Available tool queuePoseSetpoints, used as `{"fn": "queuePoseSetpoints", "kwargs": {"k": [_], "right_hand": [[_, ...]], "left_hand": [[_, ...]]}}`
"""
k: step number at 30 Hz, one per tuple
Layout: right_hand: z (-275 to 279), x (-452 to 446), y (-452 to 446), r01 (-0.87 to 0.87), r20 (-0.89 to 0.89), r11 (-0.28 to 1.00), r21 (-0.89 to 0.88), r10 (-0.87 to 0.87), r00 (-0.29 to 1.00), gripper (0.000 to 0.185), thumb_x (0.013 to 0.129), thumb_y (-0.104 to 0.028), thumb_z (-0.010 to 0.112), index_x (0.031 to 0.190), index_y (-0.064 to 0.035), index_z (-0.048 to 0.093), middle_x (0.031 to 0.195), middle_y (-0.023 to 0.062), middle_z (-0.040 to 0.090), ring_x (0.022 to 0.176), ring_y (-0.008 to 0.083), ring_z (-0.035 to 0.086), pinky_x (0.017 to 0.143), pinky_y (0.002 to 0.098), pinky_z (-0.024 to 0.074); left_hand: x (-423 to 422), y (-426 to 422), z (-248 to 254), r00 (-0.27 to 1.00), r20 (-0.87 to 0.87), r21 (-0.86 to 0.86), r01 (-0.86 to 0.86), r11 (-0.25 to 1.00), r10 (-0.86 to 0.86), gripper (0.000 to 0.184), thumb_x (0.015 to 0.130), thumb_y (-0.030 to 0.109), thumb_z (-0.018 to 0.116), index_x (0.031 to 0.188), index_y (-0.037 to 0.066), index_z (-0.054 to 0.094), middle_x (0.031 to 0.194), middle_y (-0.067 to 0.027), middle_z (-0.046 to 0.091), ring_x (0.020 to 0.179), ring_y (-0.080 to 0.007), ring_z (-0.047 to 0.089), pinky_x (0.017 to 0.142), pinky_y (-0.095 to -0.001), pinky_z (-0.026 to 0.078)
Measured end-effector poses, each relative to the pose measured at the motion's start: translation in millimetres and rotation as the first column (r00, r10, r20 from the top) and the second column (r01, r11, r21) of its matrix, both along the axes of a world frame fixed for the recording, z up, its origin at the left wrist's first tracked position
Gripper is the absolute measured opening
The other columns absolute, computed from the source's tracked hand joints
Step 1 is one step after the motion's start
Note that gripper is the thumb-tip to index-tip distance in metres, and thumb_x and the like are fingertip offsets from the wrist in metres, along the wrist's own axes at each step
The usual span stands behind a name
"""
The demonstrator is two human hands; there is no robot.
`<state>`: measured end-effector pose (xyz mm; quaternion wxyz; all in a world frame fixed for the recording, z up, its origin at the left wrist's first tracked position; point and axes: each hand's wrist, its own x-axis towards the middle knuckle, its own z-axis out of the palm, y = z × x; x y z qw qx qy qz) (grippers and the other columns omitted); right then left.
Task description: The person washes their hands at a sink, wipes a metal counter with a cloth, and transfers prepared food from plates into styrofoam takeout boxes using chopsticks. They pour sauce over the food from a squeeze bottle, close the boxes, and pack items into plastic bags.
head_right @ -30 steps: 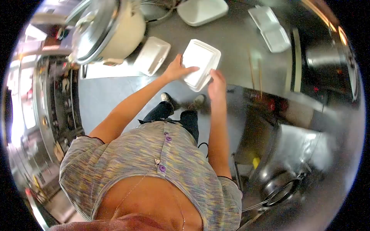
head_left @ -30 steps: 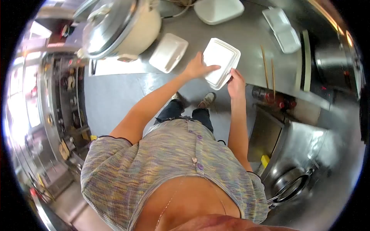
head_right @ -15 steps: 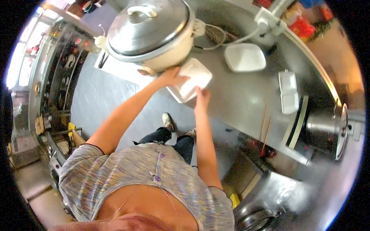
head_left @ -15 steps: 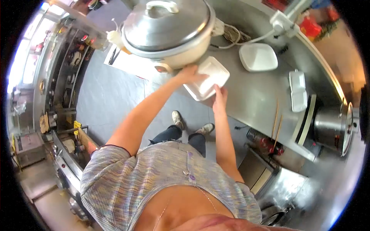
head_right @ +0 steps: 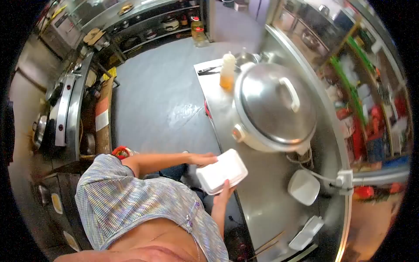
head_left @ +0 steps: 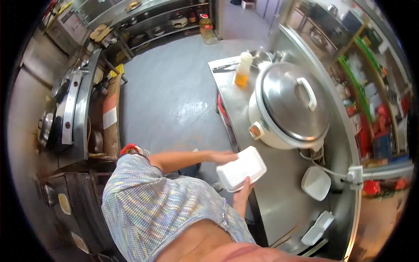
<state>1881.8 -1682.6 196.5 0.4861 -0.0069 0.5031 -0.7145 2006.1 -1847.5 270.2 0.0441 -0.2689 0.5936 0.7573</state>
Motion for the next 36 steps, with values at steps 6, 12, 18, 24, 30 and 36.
{"fn": "queuePoseSetpoints", "kwargs": {"k": [6,12,18,24,30,36], "right_hand": [[26,81,-147,-0.479,0.016,0.866,-0.141,0.486,0.874,0.061,0.084,-0.026,0.055,0.13,-0.0011,0.025,0.125,0.0119,0.04,0.114,0.024,0.041,0.096,0.0357,0.0339],[54,197,-343,-0.687,-0.075,0.698,-0.202,0.688,0.722,0.06,0.081,-0.025,0.059,0.127,0.0009,0.031,0.12,0.0108,0.045,0.109,0.0226,0.046,0.093,0.034,0.0371],[102,285,-482,-0.724,-0.114,0.661,-0.196,0.718,0.686,0.054,0.08,-0.024,0.059,0.122,0.0029,0.037,0.113,0.0115,0.05,0.103,0.022,0.05,0.088,0.0328,0.0411],[95,316,-617,-0.675,-0.066,0.703,-0.223,0.68,0.73,0.055,0.08,-0.025,0.058,0.12,0.0047,0.037,0.111,0.014,0.051,0.099,0.0228,0.053,0.084,0.0332,0.0443],[90,343,-815,-0.718,-0.082,0.653,-0.242,0.723,0.686,0.054,0.08,-0.025,0.058,0.119,0.006,0.038,0.11,0.0158,0.051,0.096,0.0231,0.054,0.081,0.0339,0.0465],[149,418,-1005,-0.876,-0.223,0.437,-0.206,0.85,0.477,0.055,0.079,-0.025,0.059,0.12,0.0031,0.035,0.108,0.0137,0.05,0.097,0.0208,0.052,0.083,0.0321,0.0446]], "left_hand": [[143,-69,-102,0.763,-0.028,-0.032,-0.647,0.762,0.646,0.049,0.089,0.04,0.04,0.122,0.004,0.033,0.115,-0.0081,0.046,0.107,-0.0166,0.043,0.091,-0.0304,0.035],[255,-211,-89,0.477,-0.17,0.26,-0.822,0.506,0.862,0.049,0.09,0.035,0.041,0.126,0.003,0.034,0.117,-0.0094,0.047,0.107,-0.0157,0.045,0.092,-0.0293,0.036],[339,-336,-46,0.269,-0.201,0.153,-0.941,0.302,0.942,0.049,0.089,0.031,0.044,0.127,0.002,0.033,0.117,-0.0108,0.047,0.106,-0.0165,0.045,0.09,-0.0292,0.037],[360,-489,-52,0.281,-0.282,0.144,-0.933,0.33,0.917,0.042,0.09,0.023,0.044,0.125,0.003,0.034,0.114,-0.0115,0.049,0.102,-0.017,0.05,0.084,-0.029,0.044],[383,-661,-48,0.195,-0.333,0.185,-0.946,0.267,0.923,0.042,0.089,0.023,0.044,0.124,0.001,0.036,0.114,-0.0115,0.049,0.103,-0.0174,0.048,0.087,-0.0294,0.04],[463,-819,-28,-0.038,-0.393,0.117,-0.993,0.009,0.919,0.033,0.089,0.023,0.043,0.116,0.003,0.042,0.107,-0.0105,0.052,0.097,-0.0176,0.052,0.081,-0.0285,0.044]]}}
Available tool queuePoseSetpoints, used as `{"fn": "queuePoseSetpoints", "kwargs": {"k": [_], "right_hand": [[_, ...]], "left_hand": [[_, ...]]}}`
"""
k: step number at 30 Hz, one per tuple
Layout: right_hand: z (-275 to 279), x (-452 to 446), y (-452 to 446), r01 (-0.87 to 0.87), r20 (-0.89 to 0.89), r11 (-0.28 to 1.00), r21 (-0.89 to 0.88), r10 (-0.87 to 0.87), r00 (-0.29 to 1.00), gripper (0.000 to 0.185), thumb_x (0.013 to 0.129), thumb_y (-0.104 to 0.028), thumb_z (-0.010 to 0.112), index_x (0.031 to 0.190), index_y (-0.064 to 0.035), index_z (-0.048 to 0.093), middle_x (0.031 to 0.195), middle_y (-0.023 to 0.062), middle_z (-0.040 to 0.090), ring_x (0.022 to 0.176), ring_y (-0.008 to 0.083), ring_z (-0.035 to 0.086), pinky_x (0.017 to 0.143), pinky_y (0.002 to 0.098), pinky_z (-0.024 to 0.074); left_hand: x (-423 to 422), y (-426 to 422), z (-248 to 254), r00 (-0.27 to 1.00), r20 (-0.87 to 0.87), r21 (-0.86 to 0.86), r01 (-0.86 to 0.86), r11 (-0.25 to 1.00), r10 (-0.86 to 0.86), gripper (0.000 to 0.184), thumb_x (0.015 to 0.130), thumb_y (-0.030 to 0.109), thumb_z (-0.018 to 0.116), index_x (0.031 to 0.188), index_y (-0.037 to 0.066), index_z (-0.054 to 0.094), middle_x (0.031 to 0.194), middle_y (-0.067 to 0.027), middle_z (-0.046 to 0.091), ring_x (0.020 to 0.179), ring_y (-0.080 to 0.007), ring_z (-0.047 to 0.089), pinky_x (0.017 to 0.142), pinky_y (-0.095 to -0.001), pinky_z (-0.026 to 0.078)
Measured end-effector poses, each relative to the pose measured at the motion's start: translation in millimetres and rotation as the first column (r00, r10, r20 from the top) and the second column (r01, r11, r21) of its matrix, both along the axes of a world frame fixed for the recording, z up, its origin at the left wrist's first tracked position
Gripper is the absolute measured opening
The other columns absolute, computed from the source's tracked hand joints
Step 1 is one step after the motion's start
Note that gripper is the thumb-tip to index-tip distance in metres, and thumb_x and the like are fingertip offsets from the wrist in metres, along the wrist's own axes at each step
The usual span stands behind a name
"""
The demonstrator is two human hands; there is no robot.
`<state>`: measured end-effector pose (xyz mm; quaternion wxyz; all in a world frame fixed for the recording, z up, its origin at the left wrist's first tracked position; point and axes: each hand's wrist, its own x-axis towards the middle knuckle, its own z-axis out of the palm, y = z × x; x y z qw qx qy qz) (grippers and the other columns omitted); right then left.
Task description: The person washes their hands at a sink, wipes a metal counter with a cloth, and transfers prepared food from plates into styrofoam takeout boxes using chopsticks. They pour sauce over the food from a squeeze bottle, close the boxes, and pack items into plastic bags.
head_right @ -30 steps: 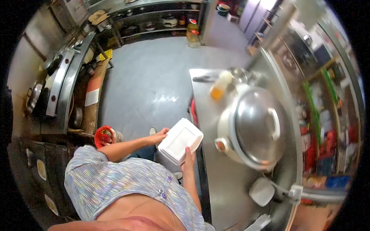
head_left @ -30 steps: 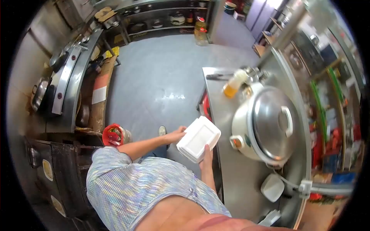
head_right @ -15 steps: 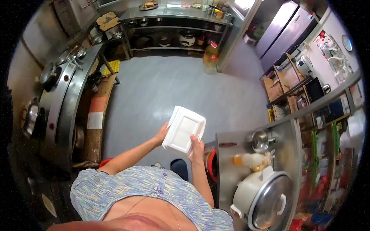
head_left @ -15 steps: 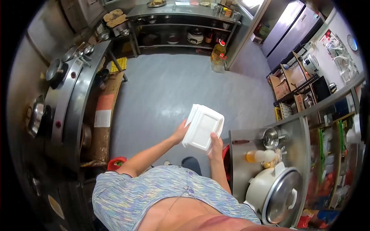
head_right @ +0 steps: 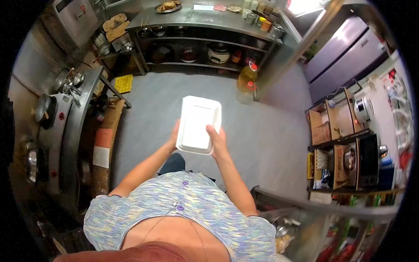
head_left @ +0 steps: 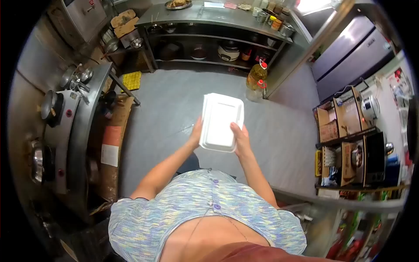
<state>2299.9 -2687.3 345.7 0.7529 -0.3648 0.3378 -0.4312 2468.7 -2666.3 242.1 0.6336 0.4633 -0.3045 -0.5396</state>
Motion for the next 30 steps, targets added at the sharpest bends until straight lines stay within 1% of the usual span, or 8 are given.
{"fn": "queuePoseSetpoints", "kwargs": {"k": [2,7,14,20,21,23,26,30], "right_hand": [[-2,32,-64,-0.037,-0.008,0.994,-0.1,0.037,0.999,0.057,0.077,-0.025,0.062,0.121,0.0009,0.035,0.108,0.0132,0.048,0.099,0.0197,0.049,0.083,0.0308,0.0436],[-25,93,-225,-0.1,-0.01,0.995,0.015,0.1,0.995,0.056,0.077,-0.023,0.062,0.12,0.0,0.034,0.107,0.0125,0.048,0.097,0.019,0.05,0.082,0.0309,0.0436],[1,114,-435,0.131,-0.026,0.99,-0.056,-0.133,0.991,0.053,0.078,-0.023,0.061,0.119,0.0004,0.037,0.108,0.012,0.05,0.097,0.0199,0.051,0.081,0.0316,0.0453],[19,106,-608,0.219,0.042,0.975,-0.043,-0.217,0.975,0.049,0.08,-0.021,0.06,0.118,0.0013,0.039,0.108,0.0122,0.051,0.097,0.02,0.052,0.082,0.0316,0.0457],[22,108,-641,0.208,0.036,0.976,-0.061,-0.206,0.978,0.047,0.08,-0.019,0.06,0.117,0.0009,0.04,0.108,0.0116,0.051,0.096,0.0193,0.053,0.081,0.0312,0.0455],[22,110,-686,0.181,-0.006,0.982,-0.046,-0.181,0.983,0.045,0.08,-0.018,0.061,0.117,0.0007,0.042,0.107,0.0109,0.052,0.095,0.0184,0.053,0.081,0.0308,0.045],[30,126,-782,0.103,-0.071,0.992,-0.077,-0.108,0.992,0.047,0.081,-0.022,0.061,0.117,0.0015,0.042,0.107,0.0106,0.053,0.095,0.0179,0.053,0.081,0.0306,0.0439],[29,153,-893,-0.045,-0.147,0.998,-0.034,0.04,0.988,0.049,0.082,-0.028,0.06,0.117,0.0022,0.043,0.106,0.0115,0.054,0.095,0.0181,0.053,0.081,0.031,0.0435]], "left_hand": [[25,-46,12,0.995,-0.089,0.011,-0.044,0.999,0.045,0.031,0.09,0.023,0.042,0.114,0.003,0.042,0.105,-0.01,0.052,0.093,-0.017,0.054,0.078,-0.0282,0.045],[78,-193,22,0.984,-0.108,-0.019,-0.144,0.989,0.141,0.03,0.091,0.024,0.04,0.114,0.004,0.039,0.103,-0.0102,0.053,0.089,-0.0152,0.055,0.075,-0.0277,0.047],[116,-440,50,0.993,0.007,0.007,0.116,0.993,-0.116,0.043,0.09,0.033,0.04,0.121,0.003,0.037,0.11,-0.0107,0.049,0.1,-0.0163,0.047,0.083,-0.0291,0.04],[125,-637,79,0.872,0.344,-0.046,0.387,0.921,-0.349,0.047,0.09,0.037,0.039,0.12,0.001,0.039,0.113,-0.0119,0.048,0.1,-0.0167,0.047,0.085,-0.0293,0.038],[119,-666,81,0.925,0.309,-0.169,0.28,0.945,-0.219,0.051,0.091,0.041,0.034,0.121,-0.001,0.038,0.115,-0.0132,0.047,0.104,-0.0169,0.045,0.087,-0.0288,0.037],[129,-700,136,0.889,0.127,-0.052,0.448,0.892,-0.439,0.058,0.091,0.045,0.026,0.126,-0.001,0.033,0.121,-0.0137,0.043,0.111,-0.0185,0.042,0.091,-0.0281,0.035],[138,-784,126,0.904,-0.114,-0.019,0.413,0.911,-0.412,0.061,0.092,0.046,0.02,0.129,-0.001,0.029,0.125,-0.0139,0.041,0.116,-0.0212,0.04,0.095,-0.0287,0.032],[173,-875,114,0.923,-0.082,0.089,0.382,0.92,-0.376,0.066,0.087,0.049,0.033,0.13,-0.001,0.028,0.127,-0.0157,0.04,0.117,-0.0247,0.039,0.096,-0.0346,0.031]]}}
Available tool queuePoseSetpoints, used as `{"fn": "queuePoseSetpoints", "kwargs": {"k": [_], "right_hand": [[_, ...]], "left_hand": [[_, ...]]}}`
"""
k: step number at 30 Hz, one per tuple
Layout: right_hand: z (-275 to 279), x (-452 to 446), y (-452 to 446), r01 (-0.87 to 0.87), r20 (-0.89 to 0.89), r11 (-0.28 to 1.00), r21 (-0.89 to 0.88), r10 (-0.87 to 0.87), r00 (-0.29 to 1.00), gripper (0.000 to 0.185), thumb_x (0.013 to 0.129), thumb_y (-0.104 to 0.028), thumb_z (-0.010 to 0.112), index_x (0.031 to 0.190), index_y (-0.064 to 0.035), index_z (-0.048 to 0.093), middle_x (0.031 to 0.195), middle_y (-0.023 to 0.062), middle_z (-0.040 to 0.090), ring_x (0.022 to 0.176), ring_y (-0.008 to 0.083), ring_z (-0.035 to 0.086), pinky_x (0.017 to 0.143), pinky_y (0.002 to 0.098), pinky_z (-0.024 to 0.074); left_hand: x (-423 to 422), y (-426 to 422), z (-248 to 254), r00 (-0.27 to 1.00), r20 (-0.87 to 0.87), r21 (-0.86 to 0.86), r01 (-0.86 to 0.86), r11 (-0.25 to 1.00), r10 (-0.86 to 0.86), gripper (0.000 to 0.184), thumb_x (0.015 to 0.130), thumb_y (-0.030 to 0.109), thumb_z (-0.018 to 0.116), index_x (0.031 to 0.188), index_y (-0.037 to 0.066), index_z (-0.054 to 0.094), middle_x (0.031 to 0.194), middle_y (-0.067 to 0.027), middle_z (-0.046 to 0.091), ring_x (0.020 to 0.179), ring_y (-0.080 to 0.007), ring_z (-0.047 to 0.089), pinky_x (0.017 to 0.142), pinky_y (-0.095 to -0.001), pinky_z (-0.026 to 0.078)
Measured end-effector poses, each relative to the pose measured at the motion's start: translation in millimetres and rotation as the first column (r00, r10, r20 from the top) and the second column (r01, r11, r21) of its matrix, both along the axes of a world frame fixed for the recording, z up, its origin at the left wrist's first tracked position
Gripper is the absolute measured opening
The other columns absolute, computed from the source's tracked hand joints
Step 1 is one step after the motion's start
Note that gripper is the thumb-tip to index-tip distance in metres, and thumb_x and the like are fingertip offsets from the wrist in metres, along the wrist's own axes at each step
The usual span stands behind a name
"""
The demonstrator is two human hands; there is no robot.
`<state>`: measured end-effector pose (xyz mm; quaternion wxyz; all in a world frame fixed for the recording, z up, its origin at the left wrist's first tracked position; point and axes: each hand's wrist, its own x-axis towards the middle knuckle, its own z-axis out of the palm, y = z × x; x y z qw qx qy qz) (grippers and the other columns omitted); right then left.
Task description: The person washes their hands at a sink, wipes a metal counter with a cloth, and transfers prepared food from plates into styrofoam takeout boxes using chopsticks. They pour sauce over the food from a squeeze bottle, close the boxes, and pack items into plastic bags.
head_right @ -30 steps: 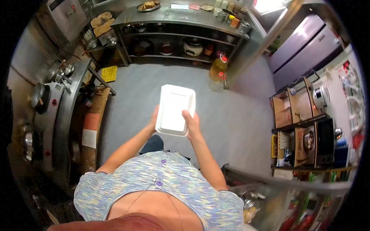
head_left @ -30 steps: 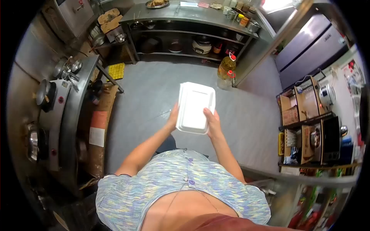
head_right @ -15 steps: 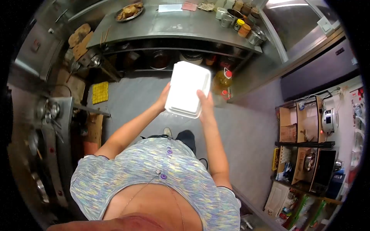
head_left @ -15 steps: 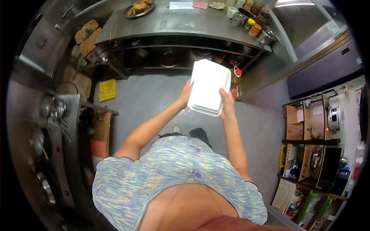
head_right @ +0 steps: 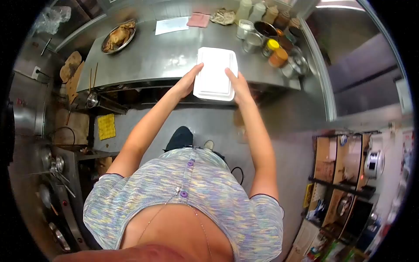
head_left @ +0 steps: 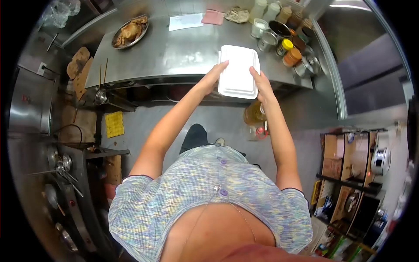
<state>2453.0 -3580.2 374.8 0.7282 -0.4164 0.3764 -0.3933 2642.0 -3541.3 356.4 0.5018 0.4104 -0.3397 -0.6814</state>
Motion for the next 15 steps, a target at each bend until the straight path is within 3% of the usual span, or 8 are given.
{"fn": "queuePoseSetpoints", "kwargs": {"k": [2,5,8,10,13,14,15], "right_hand": [[-8,18,-53,-0.02,-0.046,1.0,-0.004,0.019,0.999,0.049,0.082,-0.029,0.059,0.117,0.0024,0.043,0.107,0.0113,0.054,0.096,0.0179,0.052,0.081,0.0308,0.043],[-32,45,-127,-0.028,-0.138,0.997,-0.067,0.019,0.99,0.049,0.084,-0.033,0.055,0.117,0.0012,0.045,0.108,0.0096,0.054,0.098,0.0165,0.051,0.083,0.0293,0.0407],[-71,56,-177,-0.019,-0.184,0.998,-0.064,0.007,0.983,0.049,0.085,-0.038,0.052,0.116,-0.0006,0.047,0.108,0.0081,0.055,0.098,0.0153,0.05,0.084,0.0278,0.0391],[-74,71,-199,0.1,-0.152,0.995,-0.006,-0.1,0.983,0.047,0.086,-0.037,0.05,0.114,0.0011,0.048,0.105,0.0082,0.056,0.097,0.0154,0.051,0.083,0.0282,0.0398],[-100,72,-218,0.138,-0.106,0.983,0.123,-0.125,0.986,0.046,0.087,-0.036,0.048,0.113,0.0023,0.048,0.105,0.009,0.056,0.097,0.0161,0.052,0.082,0.0288,0.0406],[-112,74,-227,0.161,-0.115,0.981,0.107,-0.149,0.982,0.046,0.088,-0.036,0.048,0.113,0.0026,0.048,0.105,0.0095,0.056,0.095,0.0159,0.052,0.081,0.0285,0.0412],[-123,74,-232,0.192,-0.128,0.976,0.099,-0.179,0.976,0.045,0.088,-0.035,0.047,0.113,0.0033,0.048,0.105,0.0097,0.055,0.093,0.016,0.052,0.079,0.0286,0.0418]], "left_hand": [[11,-39,3,1.0,0.02,-0.026,-0.014,1.0,0.014,0.068,0.085,0.049,0.037,0.13,-0.001,0.028,0.126,-0.0159,0.04,0.116,-0.0249,0.04,0.096,-0.0356,0.031],[32,-111,-26,0.994,-0.03,0.074,-0.103,0.992,0.105,0.061,0.087,0.044,0.04,0.127,-0.001,0.033,0.124,-0.0134,0.044,0.115,-0.0219,0.042,0.096,-0.0323,0.032],[39,-153,-32,0.993,0.089,0.067,-0.087,0.994,0.081,0.061,0.085,0.043,0.043,0.126,-0.001,0.035,0.122,-0.0126,0.046,0.11,-0.0209,0.045,0.094,-0.03,0.034],[55,-197,-30,0.975,0.215,0.122,-0.076,0.99,0.048,0.061,0.084,0.042,0.045,0.126,-0.001,0.035,0.123,-0.012,0.043,0.111,-0.0201,0.042,0.095,-0.0292,0.032],[69,-245,-63,0.987,-0.005,0.141,0.162,0.977,-0.163,0.061,0.084,0.039,0.046,0.126,-0.002,0.033,0.126,-0.0114,0.039,0.114,-0.0202,0.039,0.096,-0.0297,0.03],[67,-249,-55,0.987,0.149,0.078,0.054,0.995,-0.066,0.058,0.084,0.036,0.045,0.125,-0.004,0.033,0.124,-0.0123,0.041,0.112,-0.021,0.041,0.094,-0.0295,0.033],[63,-253,-55,0.983,0.184,0.091,-0.024,0.996,0.006,0.057,0.084,0.034,0.046,0.126,-0.004,0.033,0.123,-0.0126,0.042,0.111,-0.0213,0.042,0.093,-0.0294,0.034]]}}
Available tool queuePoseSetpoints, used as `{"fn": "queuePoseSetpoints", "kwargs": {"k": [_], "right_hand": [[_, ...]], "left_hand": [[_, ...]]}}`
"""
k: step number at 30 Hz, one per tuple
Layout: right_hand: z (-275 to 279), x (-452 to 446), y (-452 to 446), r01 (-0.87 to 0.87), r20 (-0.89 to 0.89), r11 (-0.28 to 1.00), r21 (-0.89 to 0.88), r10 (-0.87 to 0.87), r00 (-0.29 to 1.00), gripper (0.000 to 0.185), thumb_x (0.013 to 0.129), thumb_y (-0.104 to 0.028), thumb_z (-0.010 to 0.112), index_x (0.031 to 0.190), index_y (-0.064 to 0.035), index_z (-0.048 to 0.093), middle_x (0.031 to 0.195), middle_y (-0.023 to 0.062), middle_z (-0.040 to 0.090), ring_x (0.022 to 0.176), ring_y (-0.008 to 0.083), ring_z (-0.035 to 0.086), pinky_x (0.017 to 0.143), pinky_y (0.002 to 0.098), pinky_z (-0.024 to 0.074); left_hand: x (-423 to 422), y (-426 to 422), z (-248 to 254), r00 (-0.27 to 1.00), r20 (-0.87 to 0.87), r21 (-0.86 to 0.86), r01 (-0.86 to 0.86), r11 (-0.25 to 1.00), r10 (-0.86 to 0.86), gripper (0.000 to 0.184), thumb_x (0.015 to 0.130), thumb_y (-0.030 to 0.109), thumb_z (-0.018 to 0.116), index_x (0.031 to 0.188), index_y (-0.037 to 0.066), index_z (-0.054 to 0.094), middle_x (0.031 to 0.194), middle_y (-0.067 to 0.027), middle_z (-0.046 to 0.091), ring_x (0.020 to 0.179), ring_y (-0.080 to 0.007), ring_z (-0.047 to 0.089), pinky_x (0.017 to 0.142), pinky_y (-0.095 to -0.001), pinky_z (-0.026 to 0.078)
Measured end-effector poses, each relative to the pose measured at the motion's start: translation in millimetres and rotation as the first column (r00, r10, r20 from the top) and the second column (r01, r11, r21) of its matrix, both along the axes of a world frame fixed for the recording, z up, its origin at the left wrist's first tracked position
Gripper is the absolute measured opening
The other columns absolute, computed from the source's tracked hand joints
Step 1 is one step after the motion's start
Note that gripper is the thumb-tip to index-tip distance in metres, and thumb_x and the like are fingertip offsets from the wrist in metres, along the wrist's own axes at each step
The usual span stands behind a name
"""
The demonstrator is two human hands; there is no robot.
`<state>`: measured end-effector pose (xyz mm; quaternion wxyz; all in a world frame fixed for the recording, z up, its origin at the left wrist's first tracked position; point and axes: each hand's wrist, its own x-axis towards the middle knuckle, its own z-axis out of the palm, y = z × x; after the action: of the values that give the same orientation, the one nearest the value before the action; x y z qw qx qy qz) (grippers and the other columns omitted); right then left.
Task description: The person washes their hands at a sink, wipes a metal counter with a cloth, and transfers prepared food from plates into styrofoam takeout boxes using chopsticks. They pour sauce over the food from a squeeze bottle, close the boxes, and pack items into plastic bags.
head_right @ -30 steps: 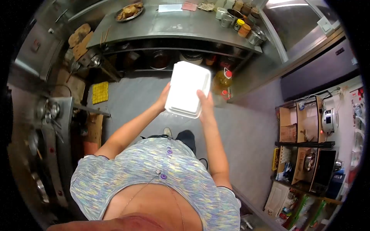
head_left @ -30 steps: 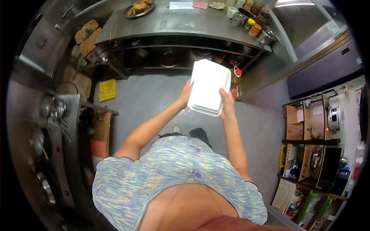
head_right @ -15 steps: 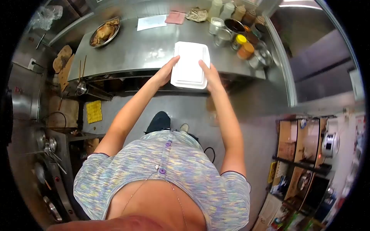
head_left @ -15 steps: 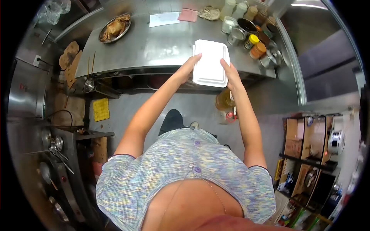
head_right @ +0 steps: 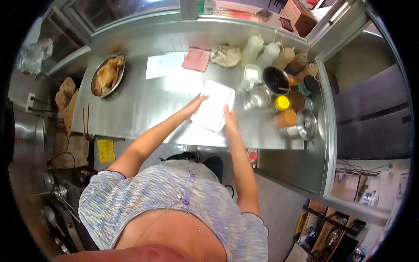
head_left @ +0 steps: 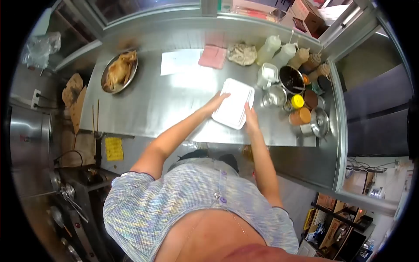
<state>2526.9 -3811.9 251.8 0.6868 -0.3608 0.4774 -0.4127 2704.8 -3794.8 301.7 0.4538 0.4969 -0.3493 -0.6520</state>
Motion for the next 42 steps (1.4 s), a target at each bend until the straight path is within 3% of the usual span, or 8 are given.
{"fn": "queuePoseSetpoints", "kwargs": {"k": [4,11,14,15,20,26,35,42], "right_hand": [[18,7,-1,0.056,-0.012,0.997,0.046,-0.055,0.998,0.044,0.088,-0.029,0.049,0.115,0.005,0.045,0.108,0.0127,0.052,0.096,0.0176,0.05,0.081,0.0287,0.0409],[2,-6,-16,-0.063,-0.1,0.998,0.023,0.065,0.993,0.057,0.084,-0.034,0.054,0.122,0.0045,0.036,0.128,0.0186,0.025,0.12,0.0265,0.025,0.099,0.0331,0.024],[24,-17,-38,-0.001,-0.483,0.985,-0.173,-0.084,0.872,0.054,0.081,-0.033,0.059,0.117,0.003,0.041,0.123,0.0201,0.032,0.117,0.0297,0.03,0.097,0.0341,0.0266],[35,-22,-62,-0.063,-0.528,0.878,-0.474,-0.227,0.819,0.05,0.076,-0.027,0.064,0.111,0.0028,0.045,0.115,0.0195,0.041,0.112,0.0304,0.037,0.094,0.035,0.0302],[174,-13,-240,-0.157,-0.375,0.463,-0.872,-0.428,0.822,0.039,0.073,-0.014,0.063,0.108,-0.0023,0.049,0.101,0.0129,0.055,0.096,0.0268,0.052,0.083,0.0357,0.0401],[226,58,-417,-0.791,-0.825,0.331,-0.514,-0.445,0.35,0.034,0.078,-0.017,0.05,0.109,-0.004,0.053,0.105,0.017,0.057,0.1,0.0302,0.052,0.085,0.0376,0.0419],[198,105,-464,-0.885,-0.91,0.465,-0.033,-0.38,-0.166,0.029,0.081,-0.011,0.042,0.105,-0.0075,0.059,0.113,0.0122,0.054,0.105,0.0278,0.052,0.089,0.0402,0.04],[207,81,-469,-0.887,-0.95,0.41,-0.213,-0.299,0.09,0.022,0.074,-0.005,0.046,0.089,-0.0017,0.061,0.096,0.0185,0.059,0.09,0.0337,0.056,0.077,0.0386,0.045]], "left_hand": [[-2,-8,-7,0.993,0.117,-0.171,0.047,0.984,-0.028,0.054,0.084,0.025,0.048,0.126,-0.004,0.031,0.118,-0.0145,0.046,0.107,-0.0218,0.046,0.091,-0.0292,0.036],[-13,-10,4,0.977,0.173,0.058,-0.136,0.989,0.125,0.053,0.08,0.02,0.054,0.123,-0.005,0.035,0.111,-0.0172,0.051,0.101,-0.0221,0.051,0.086,-0.0291,0.04],[-16,-17,11,0.96,0.259,0.068,-0.132,0.989,0.111,0.066,0.079,0.025,0.056,0.13,-0.004,0.025,0.12,-0.0209,0.043,0.11,-0.0264,0.045,0.092,-0.0309,0.036],[-14,-17,1,0.95,0.285,0.053,-0.149,0.987,0.128,0.069,0.078,0.026,0.056,0.131,-0.004,0.022,0.123,-0.022,0.041,0.113,-0.0275,0.042,0.094,-0.0314,0.034],[-3,-2,-18,0.946,0.31,0.21,-0.164,0.964,0.093,0.081,0.079,0.042,0.051,0.135,-0.002,0.013,0.133,-0.0264,0.026,0.125,-0.0327,0.027,0.102,-0.0356,0.022],[-11,19,-20,0.964,0.208,0.241,-0.214,0.946,0.165,0.07,0.083,0.038,0.048,0.133,-0.003,0.021,0.131,-0.0184,0.034,0.122,-0.025,0.032,0.101,-0.0308,0.023],[-10,19,-18,0.967,0.054,0.217,-0.255,0.942,0.249,0.066,0.083,0.033,0.053,0.13,-0.004,0.027,0.123,-0.0183,0.043,0.114,-0.0235,0.041,0.095,-0.0298,0.031],[-9,18,-5,0.963,0.12,0.24,-0.266,0.934,0.243,0.064,0.083,0.032,0.054,0.13,-0.003,0.029,0.121,-0.0188,0.043,0.113,-0.0238,0.041,0.095,-0.0303,0.032]]}}
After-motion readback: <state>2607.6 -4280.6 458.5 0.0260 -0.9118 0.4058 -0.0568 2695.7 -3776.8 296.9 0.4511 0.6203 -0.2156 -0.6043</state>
